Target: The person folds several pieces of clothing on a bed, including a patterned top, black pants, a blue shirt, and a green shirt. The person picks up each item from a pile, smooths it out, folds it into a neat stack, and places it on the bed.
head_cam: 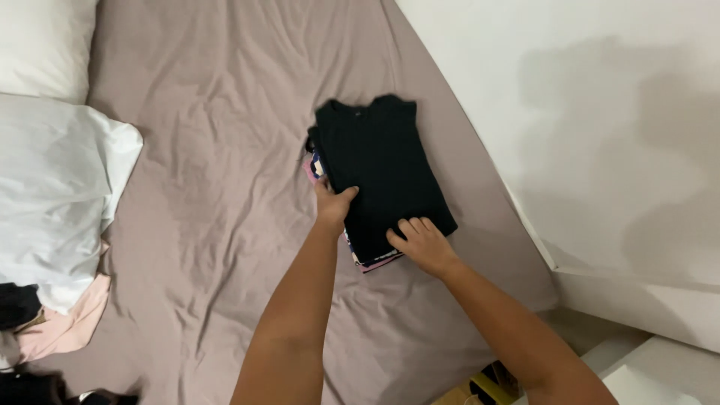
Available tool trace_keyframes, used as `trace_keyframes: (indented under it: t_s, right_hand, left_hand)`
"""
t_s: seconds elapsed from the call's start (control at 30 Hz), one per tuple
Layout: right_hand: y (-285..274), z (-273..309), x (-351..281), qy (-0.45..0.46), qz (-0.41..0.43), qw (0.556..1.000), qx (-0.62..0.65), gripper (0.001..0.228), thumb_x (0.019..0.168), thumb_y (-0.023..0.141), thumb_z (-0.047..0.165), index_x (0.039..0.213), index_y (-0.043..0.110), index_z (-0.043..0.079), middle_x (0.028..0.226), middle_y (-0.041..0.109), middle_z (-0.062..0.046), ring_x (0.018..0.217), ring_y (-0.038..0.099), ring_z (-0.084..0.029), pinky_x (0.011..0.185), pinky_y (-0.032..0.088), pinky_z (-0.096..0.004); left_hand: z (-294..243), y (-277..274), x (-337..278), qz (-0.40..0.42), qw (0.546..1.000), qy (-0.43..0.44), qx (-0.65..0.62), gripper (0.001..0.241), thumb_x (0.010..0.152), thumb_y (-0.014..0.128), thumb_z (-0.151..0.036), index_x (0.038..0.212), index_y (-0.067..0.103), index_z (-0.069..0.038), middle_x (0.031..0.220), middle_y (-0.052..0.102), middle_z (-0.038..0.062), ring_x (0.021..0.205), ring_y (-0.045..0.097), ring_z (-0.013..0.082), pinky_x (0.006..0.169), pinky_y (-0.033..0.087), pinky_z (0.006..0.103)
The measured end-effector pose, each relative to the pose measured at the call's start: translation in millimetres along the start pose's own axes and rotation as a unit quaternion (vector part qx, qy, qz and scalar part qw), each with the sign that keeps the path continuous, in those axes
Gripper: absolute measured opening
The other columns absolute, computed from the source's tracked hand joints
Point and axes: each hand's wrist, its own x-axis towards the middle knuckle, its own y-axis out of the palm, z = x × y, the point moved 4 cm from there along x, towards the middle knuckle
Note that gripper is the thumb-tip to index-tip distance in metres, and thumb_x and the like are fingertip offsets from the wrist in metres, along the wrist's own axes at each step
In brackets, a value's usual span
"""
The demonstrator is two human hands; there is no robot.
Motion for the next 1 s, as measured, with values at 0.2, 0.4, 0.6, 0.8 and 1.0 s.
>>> trace_keyframes:
  t_s: [0.2,0.4,0.6,0.8,1.0]
  right_hand:
    - [-0.5,-8.9,-2.4,-0.007,-0.009,1.000,0.001,0.020,0.090,0.058,0.014,0.108,0.062,0.021,0.099,0.055,-0.004,0.097,0.054,-0.024,0.089,0.045,-0.040]
    - [11.0,0.2,-12.5,-0.015,-0.011,0.999,0.037,0.020,0.093,0.058,0.010,0.109,0.062,0.021,0.102,0.055,-0.003,0.098,0.054,-0.023,0.093,0.045,-0.039]
    - [11.9,5.9,-7.2,0.070,0.065,0.993,0.064,0.034,0.085,0.059,0.006,0.117,0.064,0.018,0.105,0.055,-0.006,0.101,0.051,-0.026,0.094,0.043,-0.042]
    - [-13.9,37.3,14.7,0.134,0.087,0.982,0.102,0.041,0.066,0.062,0.002,0.107,0.061,0.008,0.105,0.054,-0.015,0.104,0.051,-0.035,0.093,0.041,-0.048]
    - [-31.3,109.1,63.0,0.079,-0.072,0.978,0.177,0.036,0.074,0.065,-0.001,0.108,0.063,0.009,0.124,0.056,-0.016,0.120,0.050,-0.036,0.101,0.039,-0.050]
  left_hand:
    - [-118.2,34.7,-67.0,0.078,0.986,0.143,0.040,0.099,0.069,0.054,0.013,0.158,0.017,-0.011,0.141,0.048,0.017,0.128,0.053,0.0275,0.104,0.046,0.0344]
    - [-81.6,6.8,-80.4,0.103,0.958,0.255,0.086,0.092,0.074,0.041,0.022,0.161,0.033,-0.009,0.158,0.045,0.015,0.153,0.039,0.0296,0.127,0.031,0.0358]
    - [-37.3,-20.0,-58.3,0.103,0.969,0.156,0.161,0.105,0.069,0.050,0.025,0.163,0.019,-0.013,0.159,0.034,0.015,0.147,0.035,0.0283,0.118,0.035,0.0348]
    - [-33.7,-54.4,-82.6,0.061,0.978,0.074,0.184,0.093,0.081,0.056,0.011,0.164,0.022,-0.014,0.156,0.045,0.014,0.100,0.062,0.0385,0.081,0.053,0.0385]
    - [-62.4,-139.1,-151.0,0.066,0.961,0.109,0.244,0.090,0.075,0.057,0.013,0.157,0.031,-0.014,0.160,0.033,0.016,0.129,0.053,0.0288,0.096,0.055,0.0343]
